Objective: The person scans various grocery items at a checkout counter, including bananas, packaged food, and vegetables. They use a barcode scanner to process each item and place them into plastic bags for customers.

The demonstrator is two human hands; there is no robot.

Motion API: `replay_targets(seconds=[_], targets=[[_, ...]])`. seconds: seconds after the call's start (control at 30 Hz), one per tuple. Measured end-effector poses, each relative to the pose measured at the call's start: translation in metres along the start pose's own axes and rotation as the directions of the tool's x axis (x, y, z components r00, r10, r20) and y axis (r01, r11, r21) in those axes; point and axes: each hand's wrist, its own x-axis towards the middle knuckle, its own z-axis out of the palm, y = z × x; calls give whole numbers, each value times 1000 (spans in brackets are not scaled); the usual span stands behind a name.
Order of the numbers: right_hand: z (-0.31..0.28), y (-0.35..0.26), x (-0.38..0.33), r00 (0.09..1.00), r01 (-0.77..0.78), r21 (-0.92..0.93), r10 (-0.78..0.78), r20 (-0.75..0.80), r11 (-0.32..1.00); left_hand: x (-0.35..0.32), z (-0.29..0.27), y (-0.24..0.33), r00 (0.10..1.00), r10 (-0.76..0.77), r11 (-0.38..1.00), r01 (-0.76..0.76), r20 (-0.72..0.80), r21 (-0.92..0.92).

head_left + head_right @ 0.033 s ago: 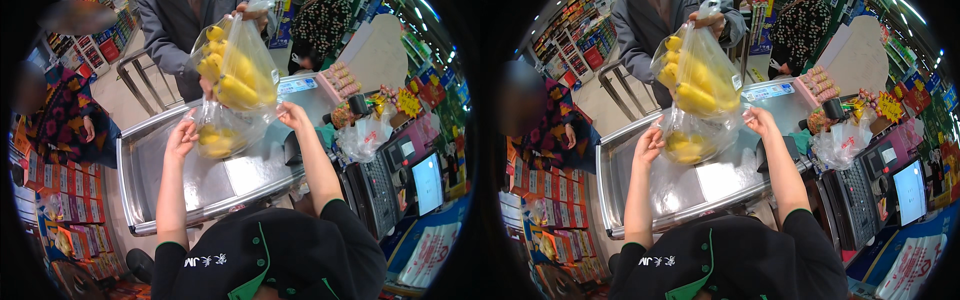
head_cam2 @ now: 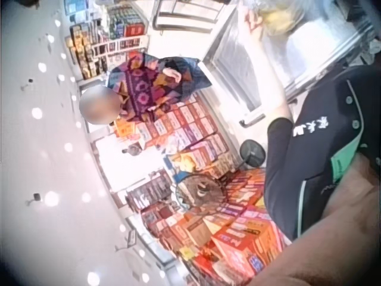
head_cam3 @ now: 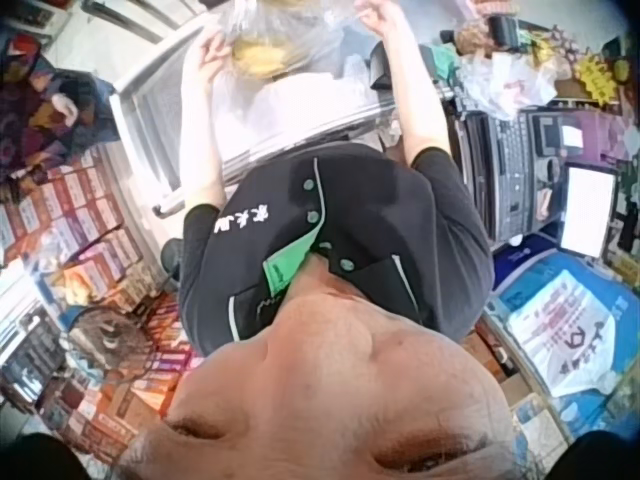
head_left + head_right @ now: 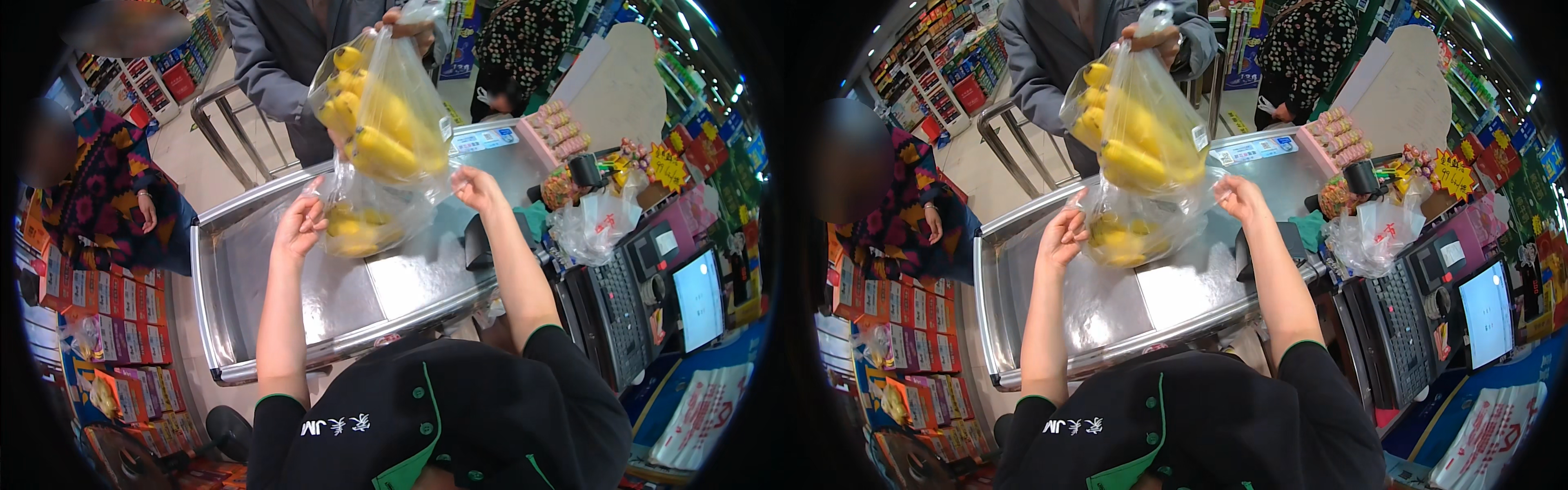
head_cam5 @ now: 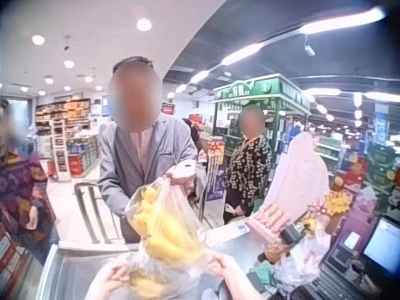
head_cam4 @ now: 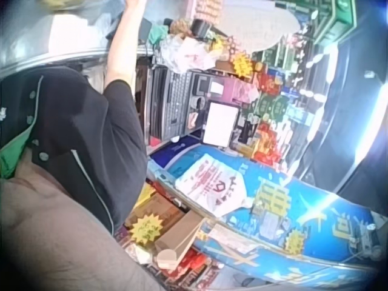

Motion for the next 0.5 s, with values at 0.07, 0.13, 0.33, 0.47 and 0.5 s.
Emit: replay_targets(seconds=[0.07, 0.13, 0.33, 0.47, 0.5], targets=[[-9, -1, 6, 964, -137, 45, 123, 234, 990, 2, 1, -1, 1000, -6, 1000, 6, -18, 14], [-5, -3, 0, 907, -206, 8, 187, 378, 979, 4, 1, -1, 999, 13, 1000, -13, -33, -4], [7, -18, -19, 866, -192, -18, 178, 467, 981, 11, 3, 2, 994, 106, 989, -104, 10, -102], [6, -21, -28, 869, -171, -6, 154, 470, 985, 13, 13, -1, 993, 117, 991, -115, 29, -73], [8, -20, -31, 853, -179, -12, 161, 497, 984, 14, 10, -2, 992, 125, 990, -124, 16, -64]])
